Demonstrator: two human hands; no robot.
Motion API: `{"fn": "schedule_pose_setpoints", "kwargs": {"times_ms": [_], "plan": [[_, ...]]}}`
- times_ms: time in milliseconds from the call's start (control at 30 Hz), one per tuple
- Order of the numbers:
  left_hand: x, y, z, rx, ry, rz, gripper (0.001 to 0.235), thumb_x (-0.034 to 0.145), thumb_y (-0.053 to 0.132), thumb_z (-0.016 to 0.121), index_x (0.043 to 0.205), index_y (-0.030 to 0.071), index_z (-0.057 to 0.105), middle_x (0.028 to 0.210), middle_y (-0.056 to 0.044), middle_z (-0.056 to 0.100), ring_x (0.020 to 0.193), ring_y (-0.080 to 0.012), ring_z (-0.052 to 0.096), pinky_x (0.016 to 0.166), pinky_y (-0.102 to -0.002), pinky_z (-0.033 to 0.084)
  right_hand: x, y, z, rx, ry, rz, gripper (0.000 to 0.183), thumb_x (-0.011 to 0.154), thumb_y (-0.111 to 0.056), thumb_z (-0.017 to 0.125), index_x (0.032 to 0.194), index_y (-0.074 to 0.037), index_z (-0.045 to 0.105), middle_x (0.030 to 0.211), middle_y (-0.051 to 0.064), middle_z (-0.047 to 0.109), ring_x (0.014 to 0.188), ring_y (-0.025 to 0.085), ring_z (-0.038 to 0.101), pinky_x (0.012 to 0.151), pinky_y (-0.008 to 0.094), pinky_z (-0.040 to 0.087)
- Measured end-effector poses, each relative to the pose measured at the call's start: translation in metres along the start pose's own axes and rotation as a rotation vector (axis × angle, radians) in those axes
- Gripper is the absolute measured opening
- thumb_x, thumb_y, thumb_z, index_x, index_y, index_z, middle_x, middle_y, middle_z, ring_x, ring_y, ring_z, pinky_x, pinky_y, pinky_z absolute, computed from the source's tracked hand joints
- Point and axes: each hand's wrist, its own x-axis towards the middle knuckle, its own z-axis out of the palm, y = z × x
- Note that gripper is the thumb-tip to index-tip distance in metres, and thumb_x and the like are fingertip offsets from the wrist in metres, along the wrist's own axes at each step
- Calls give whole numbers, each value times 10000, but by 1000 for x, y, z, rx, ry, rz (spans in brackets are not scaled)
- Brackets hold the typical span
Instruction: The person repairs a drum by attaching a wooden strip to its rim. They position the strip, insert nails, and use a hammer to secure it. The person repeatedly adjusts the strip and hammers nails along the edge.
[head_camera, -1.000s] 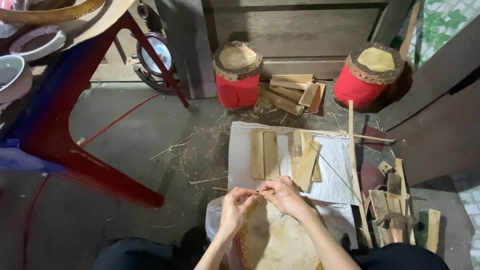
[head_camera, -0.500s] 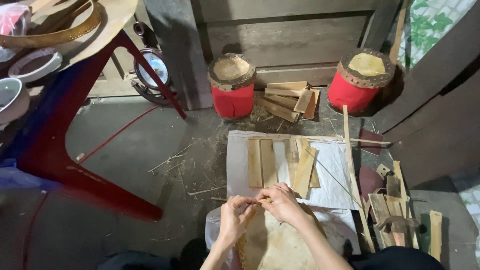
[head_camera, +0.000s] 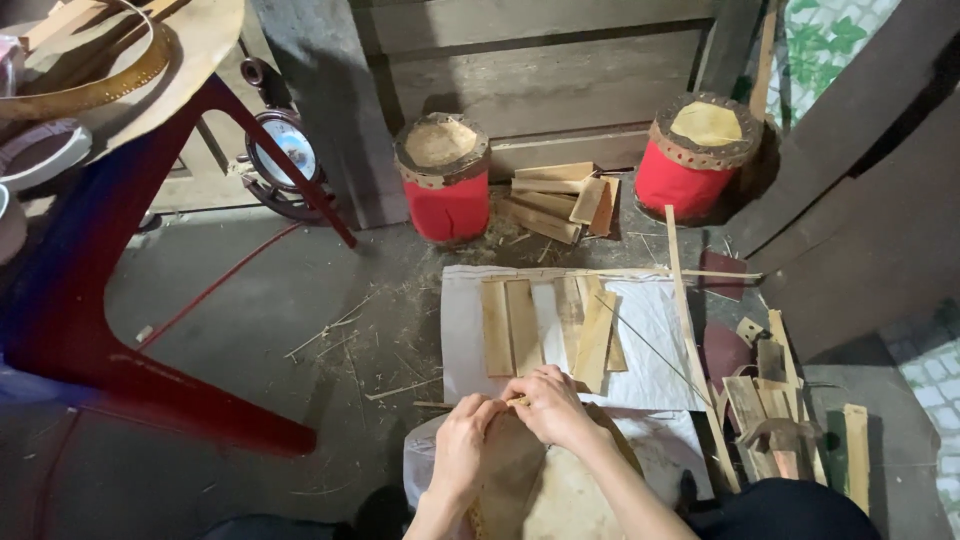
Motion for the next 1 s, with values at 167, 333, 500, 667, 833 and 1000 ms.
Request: {"fn": "schedule_pose_setpoints", "kwargs": {"times_ms": [167,333,500,667,833,1000], "plan": [[-4,13,-13,-237,-34,-113,284,893,71,576,1127,146,719,911,-8,613,752,-184,634,675,-291,468,-7,-8,-6,17,16,-15,152,975,-283,582,1038,-309,719,1146,-52,737,1308,213,415,1044,386,390],[-6,11,-14,-317,-36,-95,315,875,81,546,1137,113,717,925,-33,573,754,-189,600,673,-290,458,-9,-8,-2,13,58,-47,172,967,-254,584,1056,-283,728,1152,-16,732,1338,230,396,1037,417,403],[-9,5,-3,-322,42,-37,239,893,55,681,1122,85,738,895,-23,574,762,-153,603,677,-259,466,-22,-29,-24,-24,122,-82,170,949,-231,637,1097,-236,720,1272,44,680,1418,276,334,1131,520,278],[-6,1,4,-364,189,4,92,887,72,736,962,108,777,862,-4,632,756,-138,655,722,-245,533,-83,-75,-129,37,379,-260,274,954,-274,590,1179,-200,727,1309,69,654,1478,419,288,1181,633,176],[-9,-3,9,-374,136,-37,170,829,57,747,991,85,791,969,-18,705,883,-148,704,809,-235,568,-235,-41,-210,159,864,-268,236,962,-76,605,1157,-112,732,1246,63,713,1388,261,533,1228,416,335],[-9,-21,28,-290,187,19,153,819,71,755,954,127,801,988,-8,739,892,-140,717,866,-254,558,-296,189,-78,382,987,299,220,1014,-217,582,1105,-145,768,1189,-13,777,1145,123,670,1071,241,419]]}}
